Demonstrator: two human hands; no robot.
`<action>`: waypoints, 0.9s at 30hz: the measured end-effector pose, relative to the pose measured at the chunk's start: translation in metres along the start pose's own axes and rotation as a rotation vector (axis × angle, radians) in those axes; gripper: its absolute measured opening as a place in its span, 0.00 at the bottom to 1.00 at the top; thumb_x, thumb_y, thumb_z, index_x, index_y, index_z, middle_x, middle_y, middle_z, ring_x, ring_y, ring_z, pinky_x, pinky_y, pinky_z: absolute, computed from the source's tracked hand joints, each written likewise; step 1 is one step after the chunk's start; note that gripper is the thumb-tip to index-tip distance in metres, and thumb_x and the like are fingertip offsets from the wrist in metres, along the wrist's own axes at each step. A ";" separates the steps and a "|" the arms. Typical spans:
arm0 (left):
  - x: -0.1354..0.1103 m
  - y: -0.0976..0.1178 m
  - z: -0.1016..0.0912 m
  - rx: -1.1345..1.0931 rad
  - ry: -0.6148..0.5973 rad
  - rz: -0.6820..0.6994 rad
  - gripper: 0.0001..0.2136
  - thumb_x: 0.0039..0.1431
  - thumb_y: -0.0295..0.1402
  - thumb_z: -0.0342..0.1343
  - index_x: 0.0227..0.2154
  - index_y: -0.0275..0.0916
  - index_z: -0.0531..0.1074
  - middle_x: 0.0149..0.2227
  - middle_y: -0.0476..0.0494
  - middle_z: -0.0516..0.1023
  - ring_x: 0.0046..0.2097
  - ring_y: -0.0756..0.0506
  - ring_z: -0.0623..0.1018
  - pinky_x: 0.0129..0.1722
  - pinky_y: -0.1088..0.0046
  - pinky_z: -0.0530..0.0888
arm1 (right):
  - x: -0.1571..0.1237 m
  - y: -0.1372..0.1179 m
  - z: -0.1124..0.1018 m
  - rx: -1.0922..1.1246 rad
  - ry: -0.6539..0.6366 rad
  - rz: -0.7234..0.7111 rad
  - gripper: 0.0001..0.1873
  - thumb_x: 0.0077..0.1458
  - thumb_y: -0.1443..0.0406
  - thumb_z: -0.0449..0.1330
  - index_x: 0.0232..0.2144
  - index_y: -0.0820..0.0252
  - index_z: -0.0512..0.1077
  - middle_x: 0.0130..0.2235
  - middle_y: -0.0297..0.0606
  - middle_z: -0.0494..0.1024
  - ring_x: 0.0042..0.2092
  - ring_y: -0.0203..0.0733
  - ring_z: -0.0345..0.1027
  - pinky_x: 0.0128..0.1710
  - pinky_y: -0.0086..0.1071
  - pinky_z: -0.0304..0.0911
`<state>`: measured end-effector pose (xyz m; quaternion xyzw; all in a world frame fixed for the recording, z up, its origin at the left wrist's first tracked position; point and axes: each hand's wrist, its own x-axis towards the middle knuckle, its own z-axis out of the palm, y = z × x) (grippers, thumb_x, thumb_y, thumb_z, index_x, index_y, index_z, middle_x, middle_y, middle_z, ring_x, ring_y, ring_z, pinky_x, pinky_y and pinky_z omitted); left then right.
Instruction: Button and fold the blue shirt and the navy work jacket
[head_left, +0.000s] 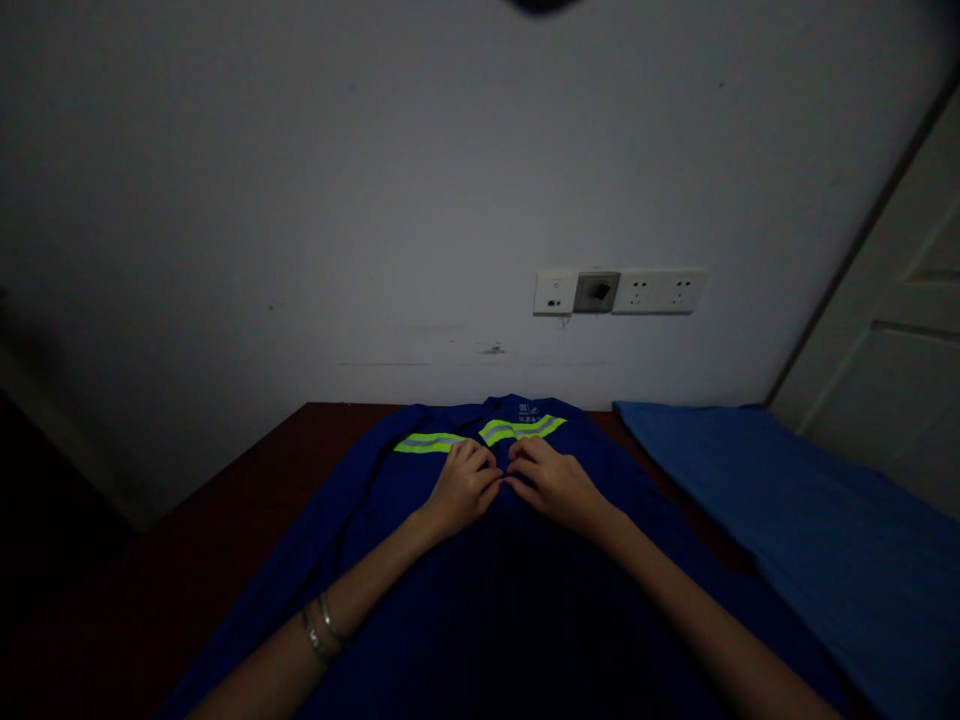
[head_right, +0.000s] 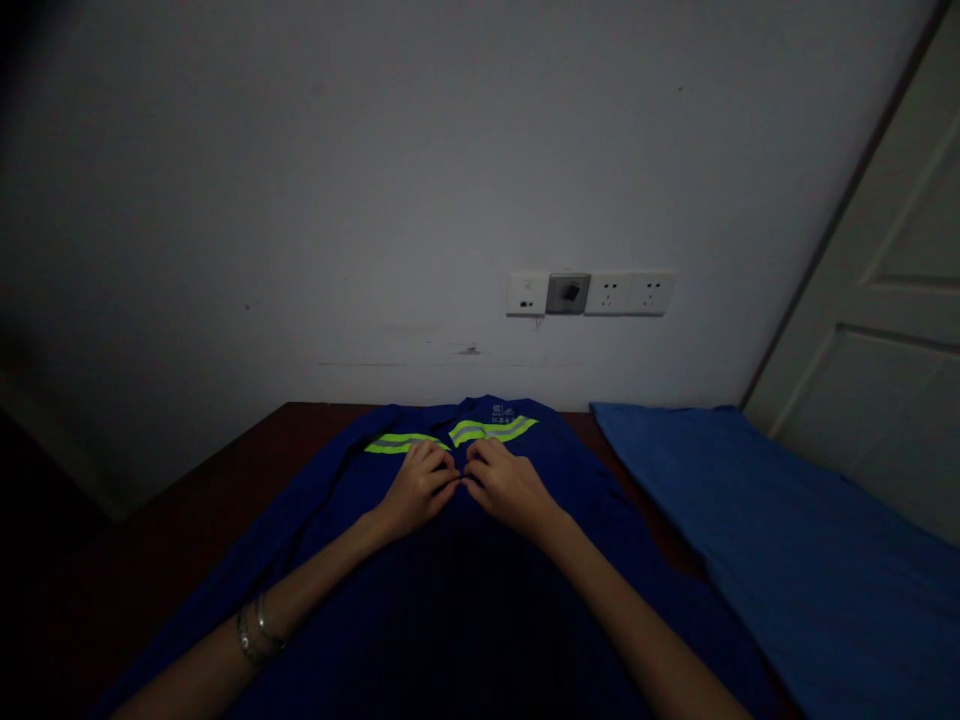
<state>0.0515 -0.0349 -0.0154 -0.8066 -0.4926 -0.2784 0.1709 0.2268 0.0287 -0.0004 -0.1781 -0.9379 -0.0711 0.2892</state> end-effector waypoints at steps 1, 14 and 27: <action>0.000 0.001 -0.001 0.016 -0.012 0.012 0.08 0.57 0.30 0.49 0.32 0.38 0.74 0.34 0.42 0.71 0.40 0.44 0.64 0.40 0.63 0.62 | 0.001 -0.001 -0.002 -0.036 -0.014 -0.022 0.05 0.52 0.66 0.55 0.33 0.59 0.70 0.40 0.40 0.69 0.43 0.42 0.62 0.29 0.28 0.64; -0.002 -0.010 0.013 -0.135 0.101 -0.129 0.07 0.56 0.33 0.53 0.30 0.40 0.75 0.33 0.44 0.72 0.38 0.45 0.66 0.38 0.65 0.63 | -0.002 0.003 0.007 -0.010 0.108 -0.064 0.08 0.56 0.67 0.51 0.33 0.60 0.71 0.38 0.42 0.70 0.41 0.40 0.62 0.34 0.30 0.63; 0.003 -0.008 0.011 -0.306 0.074 -0.279 0.05 0.51 0.31 0.57 0.24 0.40 0.75 0.29 0.46 0.73 0.37 0.46 0.68 0.39 0.67 0.64 | -0.005 0.004 0.014 -0.027 0.153 -0.054 0.10 0.58 0.66 0.49 0.34 0.62 0.71 0.38 0.43 0.71 0.40 0.40 0.64 0.35 0.30 0.63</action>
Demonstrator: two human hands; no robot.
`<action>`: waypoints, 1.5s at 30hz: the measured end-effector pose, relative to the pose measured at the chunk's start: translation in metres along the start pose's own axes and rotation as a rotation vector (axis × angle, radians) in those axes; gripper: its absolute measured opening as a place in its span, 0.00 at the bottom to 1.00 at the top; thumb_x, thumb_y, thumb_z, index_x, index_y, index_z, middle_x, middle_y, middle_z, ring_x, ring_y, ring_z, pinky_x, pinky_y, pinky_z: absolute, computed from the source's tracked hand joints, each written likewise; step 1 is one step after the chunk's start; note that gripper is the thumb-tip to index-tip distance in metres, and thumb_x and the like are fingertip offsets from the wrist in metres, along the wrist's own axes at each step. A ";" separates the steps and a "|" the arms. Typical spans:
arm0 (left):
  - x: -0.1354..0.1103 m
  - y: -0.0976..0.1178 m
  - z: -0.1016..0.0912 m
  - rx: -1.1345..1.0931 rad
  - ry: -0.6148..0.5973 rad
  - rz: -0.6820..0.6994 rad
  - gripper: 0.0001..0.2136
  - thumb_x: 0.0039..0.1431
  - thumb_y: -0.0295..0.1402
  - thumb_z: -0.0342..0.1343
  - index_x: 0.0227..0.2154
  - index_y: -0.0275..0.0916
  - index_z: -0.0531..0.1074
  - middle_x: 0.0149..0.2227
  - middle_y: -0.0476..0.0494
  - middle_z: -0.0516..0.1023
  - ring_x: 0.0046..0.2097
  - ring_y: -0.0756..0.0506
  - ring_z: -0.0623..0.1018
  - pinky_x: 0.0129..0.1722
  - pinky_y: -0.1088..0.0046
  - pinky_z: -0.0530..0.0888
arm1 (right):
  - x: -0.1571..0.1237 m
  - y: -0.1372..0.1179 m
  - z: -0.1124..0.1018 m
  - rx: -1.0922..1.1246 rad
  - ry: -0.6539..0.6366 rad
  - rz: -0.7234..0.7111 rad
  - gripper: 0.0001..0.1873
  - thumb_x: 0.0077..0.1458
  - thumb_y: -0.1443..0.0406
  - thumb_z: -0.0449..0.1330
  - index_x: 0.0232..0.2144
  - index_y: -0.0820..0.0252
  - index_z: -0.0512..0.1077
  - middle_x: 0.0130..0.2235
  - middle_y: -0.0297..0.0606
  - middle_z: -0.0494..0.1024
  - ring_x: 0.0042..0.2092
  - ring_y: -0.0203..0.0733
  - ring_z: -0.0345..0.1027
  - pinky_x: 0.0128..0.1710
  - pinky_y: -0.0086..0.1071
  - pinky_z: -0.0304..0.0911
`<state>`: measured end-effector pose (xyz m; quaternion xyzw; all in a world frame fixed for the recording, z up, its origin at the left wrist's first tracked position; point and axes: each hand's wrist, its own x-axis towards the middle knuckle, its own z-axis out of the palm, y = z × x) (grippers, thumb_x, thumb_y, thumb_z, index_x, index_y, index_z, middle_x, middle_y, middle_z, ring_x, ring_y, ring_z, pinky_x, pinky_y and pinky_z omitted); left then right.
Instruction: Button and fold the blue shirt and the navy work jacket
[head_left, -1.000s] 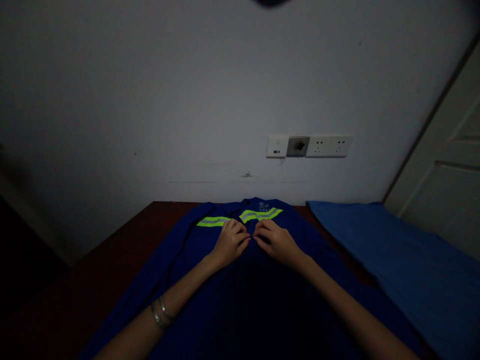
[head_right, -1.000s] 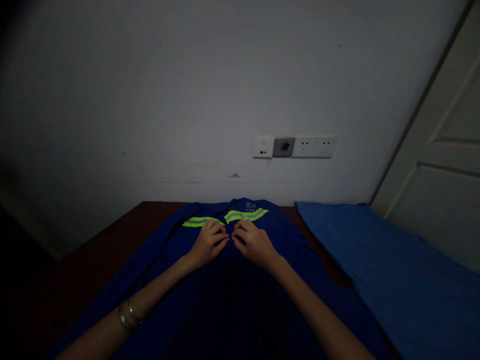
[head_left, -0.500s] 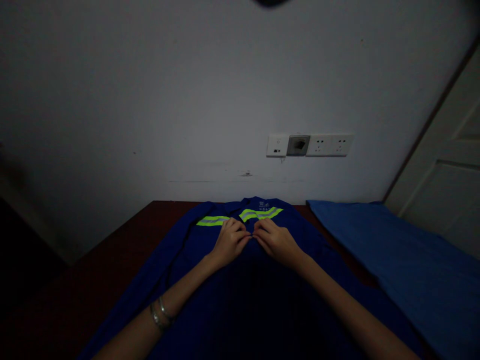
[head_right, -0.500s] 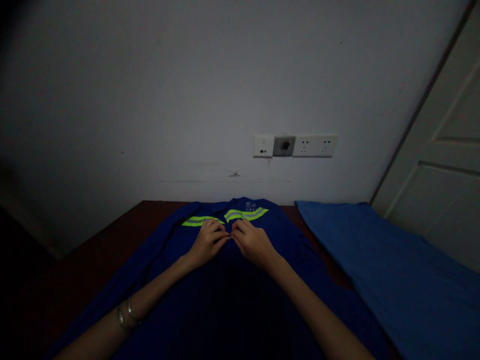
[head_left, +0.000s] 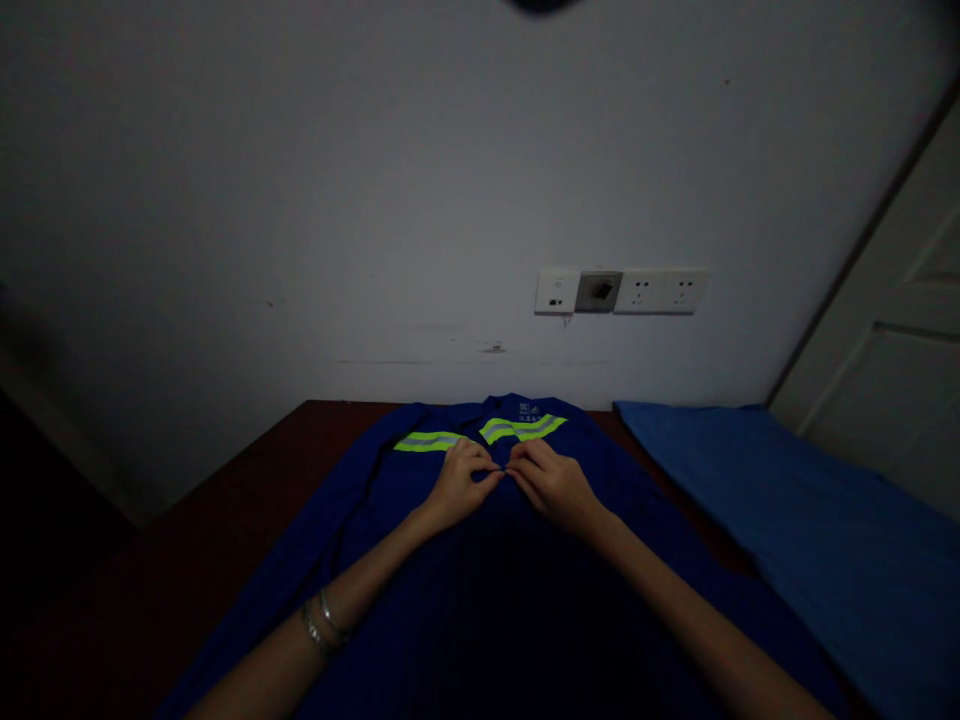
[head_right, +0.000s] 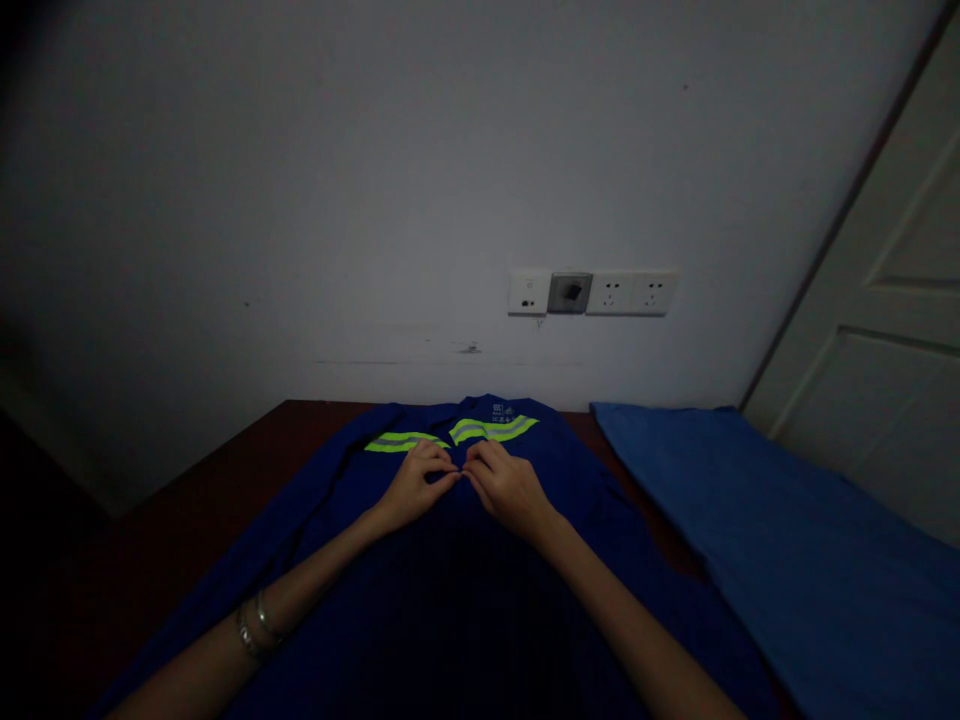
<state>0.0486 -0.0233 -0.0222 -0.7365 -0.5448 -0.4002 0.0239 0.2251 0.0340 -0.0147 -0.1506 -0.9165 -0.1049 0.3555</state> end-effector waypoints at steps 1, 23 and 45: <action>0.000 0.000 0.000 0.003 0.001 0.000 0.05 0.51 0.31 0.57 0.24 0.40 0.75 0.29 0.46 0.73 0.37 0.46 0.68 0.38 0.67 0.64 | 0.000 0.000 0.000 -0.001 0.002 0.001 0.10 0.58 0.66 0.49 0.34 0.62 0.71 0.38 0.43 0.71 0.40 0.40 0.64 0.35 0.30 0.62; -0.002 0.012 0.000 0.020 0.103 -0.050 0.05 0.50 0.30 0.56 0.23 0.39 0.75 0.27 0.47 0.73 0.37 0.46 0.68 0.39 0.66 0.62 | 0.000 -0.005 0.010 -0.239 0.136 -0.078 0.09 0.56 0.69 0.51 0.27 0.63 0.70 0.33 0.40 0.73 0.34 0.37 0.63 0.31 0.29 0.57; 0.000 0.009 0.001 -0.094 0.132 -0.065 0.04 0.50 0.30 0.56 0.26 0.39 0.76 0.30 0.45 0.74 0.38 0.46 0.71 0.41 0.66 0.65 | -0.008 0.010 0.006 0.026 0.185 -0.055 0.11 0.55 0.66 0.54 0.41 0.60 0.70 0.38 0.43 0.72 0.40 0.40 0.66 0.35 0.31 0.65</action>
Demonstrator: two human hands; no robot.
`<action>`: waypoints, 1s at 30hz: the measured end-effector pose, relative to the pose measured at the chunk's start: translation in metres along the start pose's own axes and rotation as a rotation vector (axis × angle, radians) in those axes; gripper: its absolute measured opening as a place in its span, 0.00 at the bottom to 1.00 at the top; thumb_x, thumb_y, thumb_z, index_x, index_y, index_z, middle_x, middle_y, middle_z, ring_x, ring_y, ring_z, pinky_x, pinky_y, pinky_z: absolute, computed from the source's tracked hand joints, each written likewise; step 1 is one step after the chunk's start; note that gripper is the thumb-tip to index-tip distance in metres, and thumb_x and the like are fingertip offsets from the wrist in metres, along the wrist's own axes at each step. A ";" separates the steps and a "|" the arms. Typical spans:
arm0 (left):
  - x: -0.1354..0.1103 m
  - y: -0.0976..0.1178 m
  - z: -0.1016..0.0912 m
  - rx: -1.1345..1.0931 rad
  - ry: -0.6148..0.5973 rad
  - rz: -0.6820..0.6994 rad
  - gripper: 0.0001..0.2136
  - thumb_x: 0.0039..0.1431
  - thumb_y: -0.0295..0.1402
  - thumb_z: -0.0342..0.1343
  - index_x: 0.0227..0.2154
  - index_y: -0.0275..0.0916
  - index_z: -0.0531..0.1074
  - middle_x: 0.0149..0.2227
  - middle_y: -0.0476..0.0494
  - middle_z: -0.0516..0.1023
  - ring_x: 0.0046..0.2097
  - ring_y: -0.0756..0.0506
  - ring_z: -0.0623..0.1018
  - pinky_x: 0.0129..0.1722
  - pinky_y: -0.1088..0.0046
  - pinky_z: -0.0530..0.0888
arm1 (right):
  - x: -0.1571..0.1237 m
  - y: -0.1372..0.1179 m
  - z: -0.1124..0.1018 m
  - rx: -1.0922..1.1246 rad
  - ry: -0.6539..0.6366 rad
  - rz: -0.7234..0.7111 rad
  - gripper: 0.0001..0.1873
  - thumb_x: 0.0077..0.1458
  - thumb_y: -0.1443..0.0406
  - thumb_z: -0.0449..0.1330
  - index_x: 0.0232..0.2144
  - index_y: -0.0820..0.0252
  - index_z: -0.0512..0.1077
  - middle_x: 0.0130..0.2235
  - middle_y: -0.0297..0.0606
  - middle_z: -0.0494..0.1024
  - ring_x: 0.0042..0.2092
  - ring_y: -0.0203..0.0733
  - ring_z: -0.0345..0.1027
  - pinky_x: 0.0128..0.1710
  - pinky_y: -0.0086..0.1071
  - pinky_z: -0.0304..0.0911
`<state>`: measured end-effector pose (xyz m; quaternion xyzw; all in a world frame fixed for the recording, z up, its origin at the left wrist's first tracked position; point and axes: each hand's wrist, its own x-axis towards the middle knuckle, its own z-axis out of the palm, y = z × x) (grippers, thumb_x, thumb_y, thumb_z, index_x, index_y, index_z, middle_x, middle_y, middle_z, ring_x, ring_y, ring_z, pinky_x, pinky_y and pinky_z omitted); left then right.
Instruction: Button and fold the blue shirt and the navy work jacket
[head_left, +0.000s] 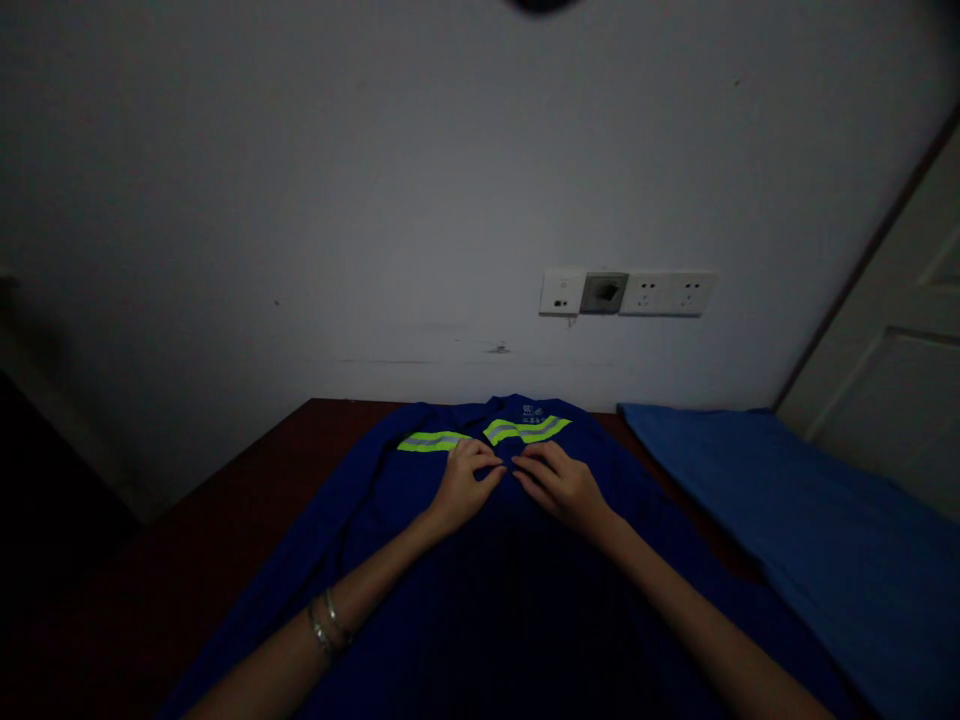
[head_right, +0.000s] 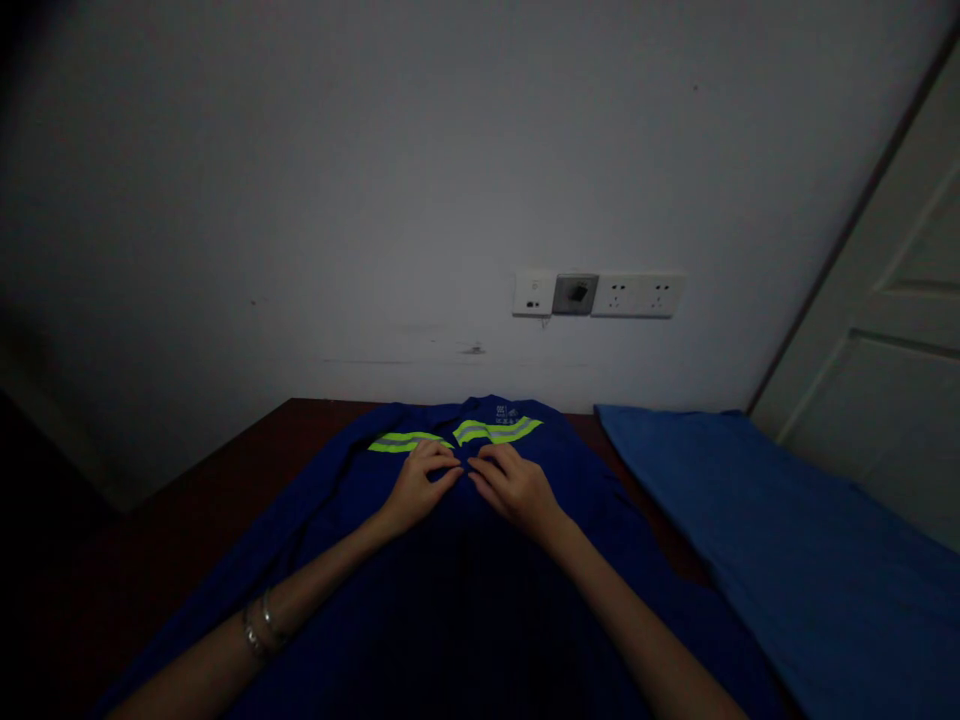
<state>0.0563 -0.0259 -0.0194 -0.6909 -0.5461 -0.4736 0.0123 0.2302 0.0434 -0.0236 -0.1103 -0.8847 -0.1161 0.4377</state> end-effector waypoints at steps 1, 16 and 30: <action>0.000 -0.001 -0.001 0.004 -0.002 0.003 0.04 0.50 0.30 0.57 0.26 0.39 0.76 0.31 0.45 0.74 0.38 0.46 0.70 0.41 0.66 0.65 | 0.000 0.001 -0.001 0.036 0.020 0.038 0.12 0.55 0.66 0.54 0.42 0.59 0.69 0.39 0.43 0.71 0.41 0.40 0.66 0.37 0.31 0.65; 0.006 -0.012 -0.014 0.003 -0.285 0.017 0.07 0.45 0.28 0.60 0.30 0.40 0.76 0.37 0.45 0.73 0.41 0.46 0.70 0.45 0.67 0.65 | 0.012 0.004 -0.019 0.158 0.092 0.272 0.11 0.55 0.68 0.50 0.39 0.58 0.69 0.37 0.40 0.73 0.38 0.39 0.68 0.37 0.31 0.65; -0.027 0.020 -0.042 0.083 -0.666 0.187 0.06 0.50 0.24 0.54 0.30 0.38 0.73 0.31 0.49 0.73 0.32 0.51 0.71 0.32 0.78 0.65 | 0.002 -0.027 -0.036 0.127 -0.354 0.347 0.10 0.53 0.69 0.52 0.36 0.56 0.71 0.37 0.36 0.76 0.39 0.39 0.69 0.37 0.31 0.62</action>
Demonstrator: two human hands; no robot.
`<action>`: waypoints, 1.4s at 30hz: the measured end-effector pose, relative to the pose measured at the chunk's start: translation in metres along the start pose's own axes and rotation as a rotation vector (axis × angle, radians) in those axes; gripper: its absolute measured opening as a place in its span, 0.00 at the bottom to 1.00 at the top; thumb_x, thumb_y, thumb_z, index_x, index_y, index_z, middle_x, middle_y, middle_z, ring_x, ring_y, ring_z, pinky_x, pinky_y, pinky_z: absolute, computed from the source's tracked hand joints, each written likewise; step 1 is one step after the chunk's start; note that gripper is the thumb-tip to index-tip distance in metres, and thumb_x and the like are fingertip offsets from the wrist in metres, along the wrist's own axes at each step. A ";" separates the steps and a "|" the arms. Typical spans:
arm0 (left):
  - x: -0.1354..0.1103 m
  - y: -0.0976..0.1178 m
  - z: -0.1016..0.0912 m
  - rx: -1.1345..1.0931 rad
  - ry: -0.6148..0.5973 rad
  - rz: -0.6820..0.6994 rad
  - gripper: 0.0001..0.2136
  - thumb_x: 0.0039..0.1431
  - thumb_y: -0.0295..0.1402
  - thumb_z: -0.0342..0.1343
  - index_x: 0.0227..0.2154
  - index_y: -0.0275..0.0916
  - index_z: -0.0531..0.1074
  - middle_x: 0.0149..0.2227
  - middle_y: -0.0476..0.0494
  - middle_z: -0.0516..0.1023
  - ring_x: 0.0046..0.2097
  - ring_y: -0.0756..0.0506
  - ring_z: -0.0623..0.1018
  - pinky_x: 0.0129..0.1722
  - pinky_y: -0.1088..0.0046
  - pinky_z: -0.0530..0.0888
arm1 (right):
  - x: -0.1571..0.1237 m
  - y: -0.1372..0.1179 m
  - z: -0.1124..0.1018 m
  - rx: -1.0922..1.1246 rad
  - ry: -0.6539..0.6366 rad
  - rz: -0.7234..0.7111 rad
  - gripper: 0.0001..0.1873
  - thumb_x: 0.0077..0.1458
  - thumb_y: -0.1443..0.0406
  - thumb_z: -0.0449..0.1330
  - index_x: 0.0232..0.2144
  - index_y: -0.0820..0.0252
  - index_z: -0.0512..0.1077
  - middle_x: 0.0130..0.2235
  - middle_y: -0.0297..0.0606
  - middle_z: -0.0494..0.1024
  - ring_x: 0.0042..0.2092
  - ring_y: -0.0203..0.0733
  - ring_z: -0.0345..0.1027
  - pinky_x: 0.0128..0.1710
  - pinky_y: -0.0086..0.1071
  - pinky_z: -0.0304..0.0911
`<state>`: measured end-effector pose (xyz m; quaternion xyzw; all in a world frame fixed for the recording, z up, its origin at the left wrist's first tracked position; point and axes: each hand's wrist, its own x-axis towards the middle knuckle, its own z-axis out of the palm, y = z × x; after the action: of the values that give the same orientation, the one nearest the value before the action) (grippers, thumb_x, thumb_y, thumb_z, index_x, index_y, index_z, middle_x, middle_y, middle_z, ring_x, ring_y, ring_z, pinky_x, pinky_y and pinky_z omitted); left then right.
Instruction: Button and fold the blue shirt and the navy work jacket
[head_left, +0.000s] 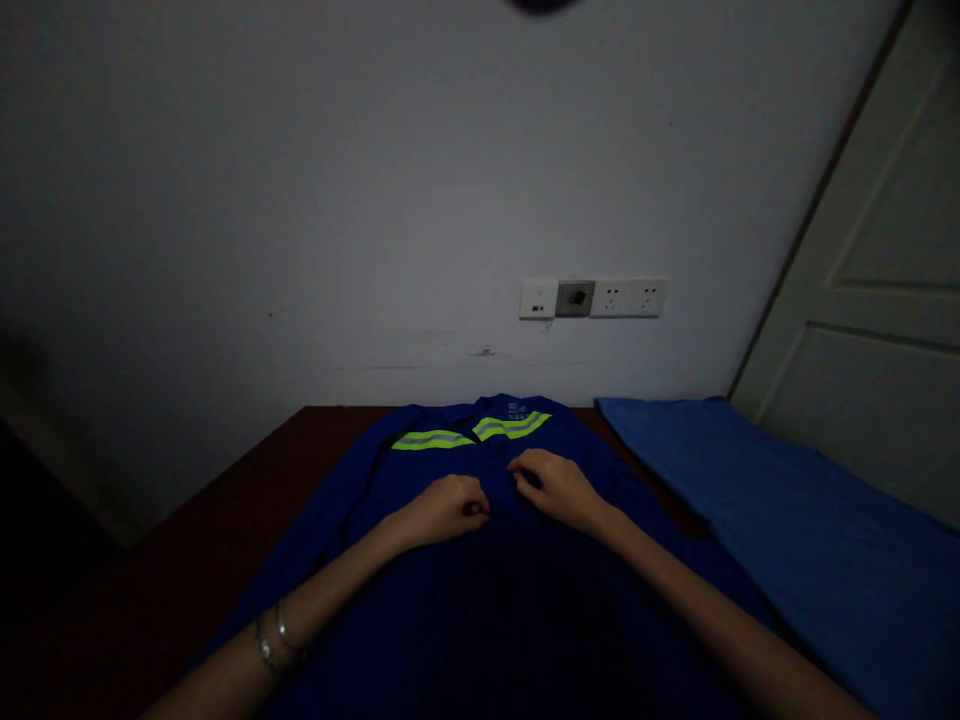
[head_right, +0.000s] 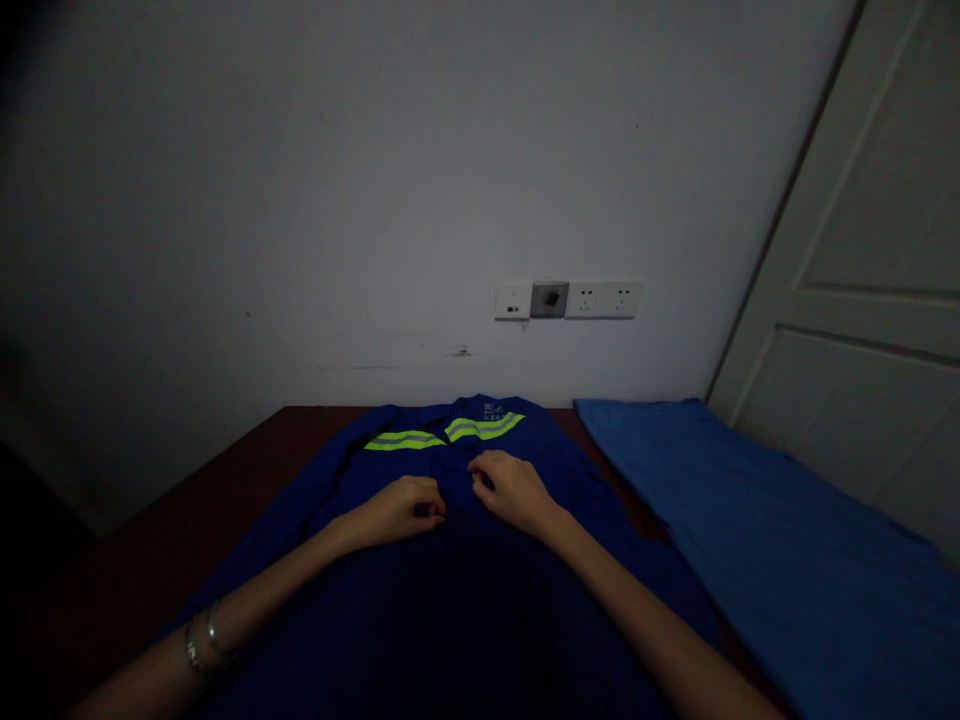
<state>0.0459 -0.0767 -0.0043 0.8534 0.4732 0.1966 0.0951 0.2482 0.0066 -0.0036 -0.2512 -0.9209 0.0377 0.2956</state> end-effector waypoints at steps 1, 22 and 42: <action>-0.004 0.001 0.003 0.025 -0.038 0.016 0.06 0.50 0.24 0.54 0.30 0.39 0.73 0.31 0.49 0.73 0.33 0.51 0.71 0.32 0.78 0.65 | -0.004 -0.002 0.002 -0.010 -0.001 -0.015 0.10 0.52 0.69 0.52 0.36 0.56 0.71 0.36 0.36 0.76 0.39 0.39 0.68 0.37 0.31 0.62; -0.035 0.005 0.031 0.426 0.031 0.124 0.07 0.58 0.30 0.48 0.32 0.39 0.71 0.31 0.45 0.72 0.37 0.47 0.69 0.36 0.72 0.63 | -0.032 -0.004 0.000 0.053 -0.011 -0.084 0.10 0.54 0.69 0.51 0.35 0.57 0.71 0.34 0.36 0.75 0.38 0.38 0.68 0.38 0.32 0.63; -0.013 0.032 -0.029 0.293 0.443 0.231 0.08 0.58 0.30 0.49 0.35 0.38 0.73 0.34 0.43 0.75 0.38 0.47 0.70 0.40 0.67 0.65 | -0.015 -0.043 -0.004 0.486 0.126 0.092 0.12 0.46 0.58 0.61 0.33 0.58 0.73 0.30 0.36 0.75 0.28 0.35 0.66 0.25 0.27 0.62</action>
<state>0.0517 -0.1052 0.0300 0.8427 0.4054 0.3172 -0.1578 0.2424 -0.0387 0.0015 -0.2163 -0.8521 0.2558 0.4021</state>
